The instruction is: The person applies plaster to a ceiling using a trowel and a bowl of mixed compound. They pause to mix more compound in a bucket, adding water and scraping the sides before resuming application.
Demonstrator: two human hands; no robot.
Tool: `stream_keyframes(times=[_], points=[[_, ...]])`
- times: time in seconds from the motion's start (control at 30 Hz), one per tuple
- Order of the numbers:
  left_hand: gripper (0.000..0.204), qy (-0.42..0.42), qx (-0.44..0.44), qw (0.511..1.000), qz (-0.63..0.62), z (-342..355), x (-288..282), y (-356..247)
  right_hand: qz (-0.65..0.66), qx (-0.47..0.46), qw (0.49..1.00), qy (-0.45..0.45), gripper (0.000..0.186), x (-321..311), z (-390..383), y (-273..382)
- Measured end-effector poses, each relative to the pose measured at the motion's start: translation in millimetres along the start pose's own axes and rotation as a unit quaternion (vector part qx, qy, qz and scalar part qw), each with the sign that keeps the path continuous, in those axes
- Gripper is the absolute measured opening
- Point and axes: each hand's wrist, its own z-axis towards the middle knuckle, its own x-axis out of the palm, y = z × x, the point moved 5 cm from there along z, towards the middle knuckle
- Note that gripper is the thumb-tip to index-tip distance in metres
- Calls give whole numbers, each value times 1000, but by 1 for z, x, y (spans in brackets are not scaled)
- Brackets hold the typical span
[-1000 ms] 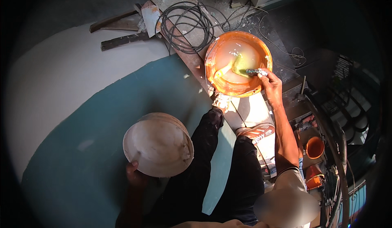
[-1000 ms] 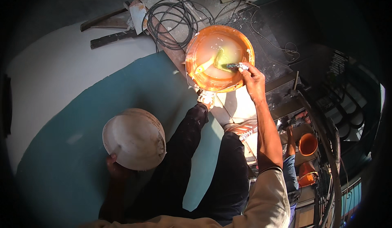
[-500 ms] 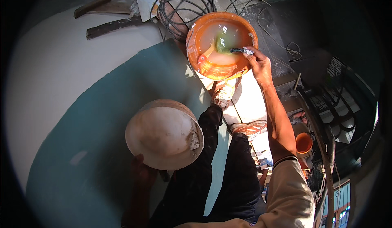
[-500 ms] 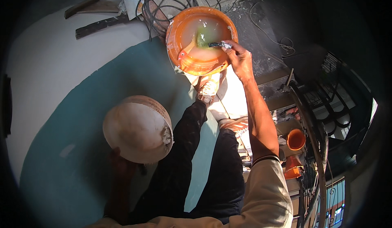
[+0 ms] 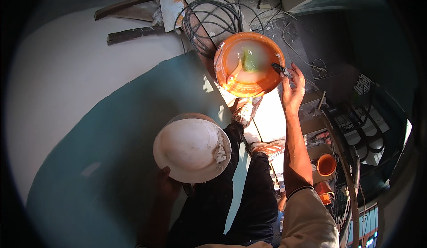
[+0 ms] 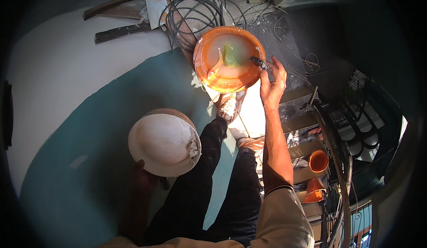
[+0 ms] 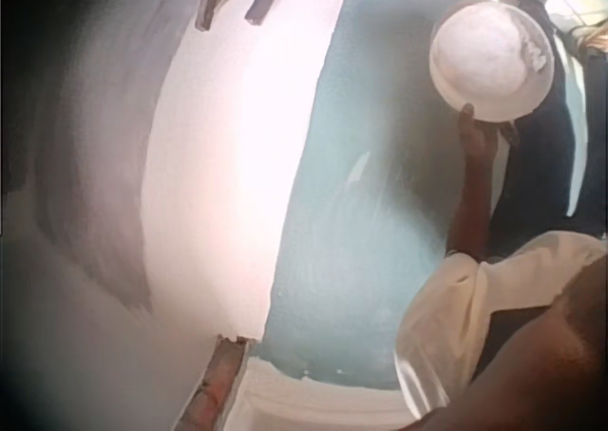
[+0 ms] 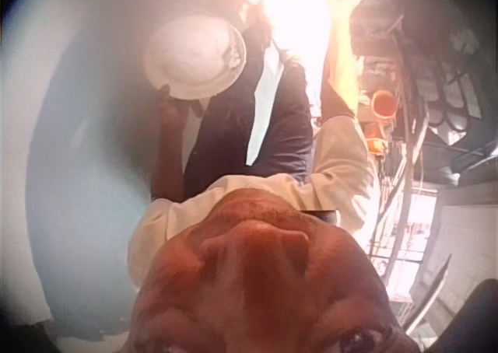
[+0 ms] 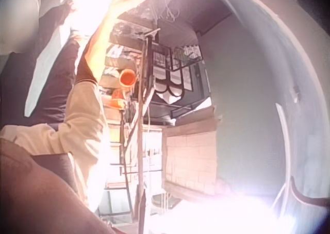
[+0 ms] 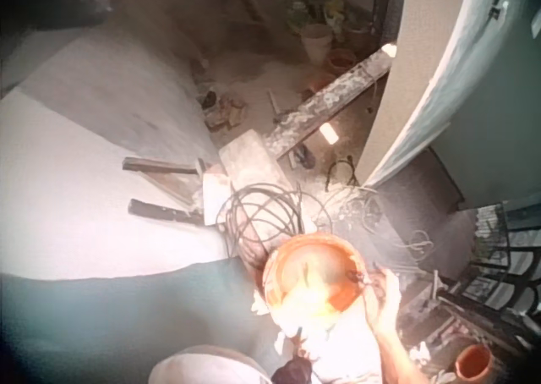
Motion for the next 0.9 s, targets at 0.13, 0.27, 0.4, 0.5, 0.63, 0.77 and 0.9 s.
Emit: stream_keyframes(times=[0.13, 0.27, 0.4, 0.5, 0.63, 0.77, 0.9], points=[[69, -28, 27, 999, 23, 3, 6, 2, 22, -71, 996, 51, 24, 20, -5, 50], [65, -60, 38, 997, 32, 5, 1, 4, 99, 77, 981, 145, 31, 57, -9, 41], [66, -77, 34, 996, 6, 7, -1, 9, 105, 136, 970, 172, 34, 74, -7, 38], [68, -68, 28, 997, 7, 6, 1, 13, 3, 149, 981, 121, 37, 93, -4, 7], [68, -56, 36, 998, 9, 15, 24, 11, 45, 239, 965, 102, 43, 142, 20, -44], [67, -35, 6, 998, 49, 23, 26, 12, -89, 212, 965, 123, 53, 171, 31, -88], [62, -50, 34, 996, 68, 48, 33, 17, -237, 165, 935, 206, 63, 161, 36, -48]])
